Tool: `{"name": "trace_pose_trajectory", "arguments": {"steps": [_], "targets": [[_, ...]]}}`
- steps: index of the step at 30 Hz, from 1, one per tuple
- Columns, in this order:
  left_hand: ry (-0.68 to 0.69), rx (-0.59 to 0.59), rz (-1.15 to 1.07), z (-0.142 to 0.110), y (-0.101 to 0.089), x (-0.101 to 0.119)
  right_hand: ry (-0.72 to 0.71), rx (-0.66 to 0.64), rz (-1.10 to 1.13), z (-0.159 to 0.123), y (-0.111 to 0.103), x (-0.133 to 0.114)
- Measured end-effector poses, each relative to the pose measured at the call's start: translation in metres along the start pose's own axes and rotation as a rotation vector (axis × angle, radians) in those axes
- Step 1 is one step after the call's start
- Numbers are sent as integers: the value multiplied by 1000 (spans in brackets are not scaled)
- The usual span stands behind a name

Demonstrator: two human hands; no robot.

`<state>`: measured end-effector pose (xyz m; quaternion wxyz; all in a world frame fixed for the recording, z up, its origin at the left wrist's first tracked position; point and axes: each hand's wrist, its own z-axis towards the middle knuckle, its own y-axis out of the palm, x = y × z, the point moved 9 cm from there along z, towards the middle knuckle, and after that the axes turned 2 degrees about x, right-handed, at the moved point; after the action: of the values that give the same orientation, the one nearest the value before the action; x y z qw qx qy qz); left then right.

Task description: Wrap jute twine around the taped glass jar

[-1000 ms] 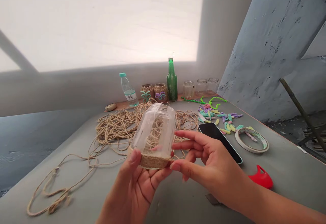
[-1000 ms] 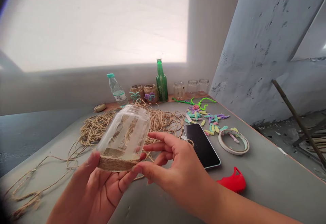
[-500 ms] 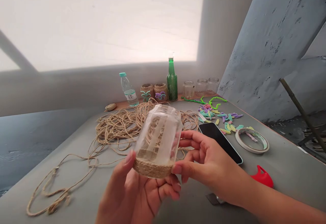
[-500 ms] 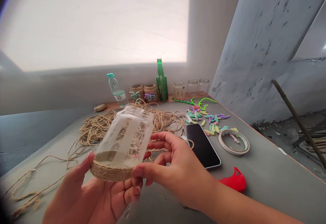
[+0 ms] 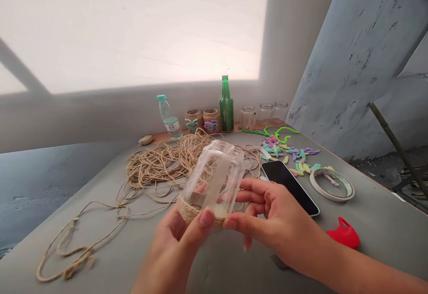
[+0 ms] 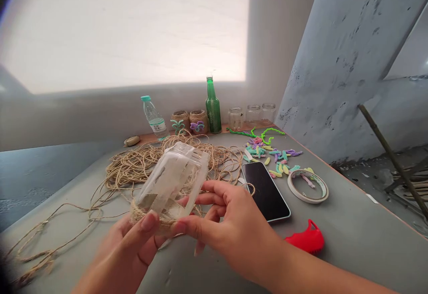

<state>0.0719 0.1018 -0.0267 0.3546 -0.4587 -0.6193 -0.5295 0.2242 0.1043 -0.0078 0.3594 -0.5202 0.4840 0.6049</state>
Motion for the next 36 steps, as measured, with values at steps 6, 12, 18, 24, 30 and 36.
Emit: {"name": "trace_pose_trajectory", "arguments": {"steps": [6, 12, 18, 24, 30, 36], "targets": [[-110, -22, -199, -3, 3, -2, -11, 108, -193, -4, -11, 0], [-114, -134, -307, -3, 11, -1, 14, 118, -114, -4, -10, -2], [-156, -271, -407, -4, 21, 2, 20, 114, -54, -3, -12, 0], [-241, -380, -400, -9, 25, -4, 111, 71, 10, -2, -7, 4], [-233, -388, -259, -4, 28, -14, 45, 32, 41, 1, -4, -4], [92, -142, 24, 6, 6, 4, 53, 142, -26, 0, -17, 1]]}}
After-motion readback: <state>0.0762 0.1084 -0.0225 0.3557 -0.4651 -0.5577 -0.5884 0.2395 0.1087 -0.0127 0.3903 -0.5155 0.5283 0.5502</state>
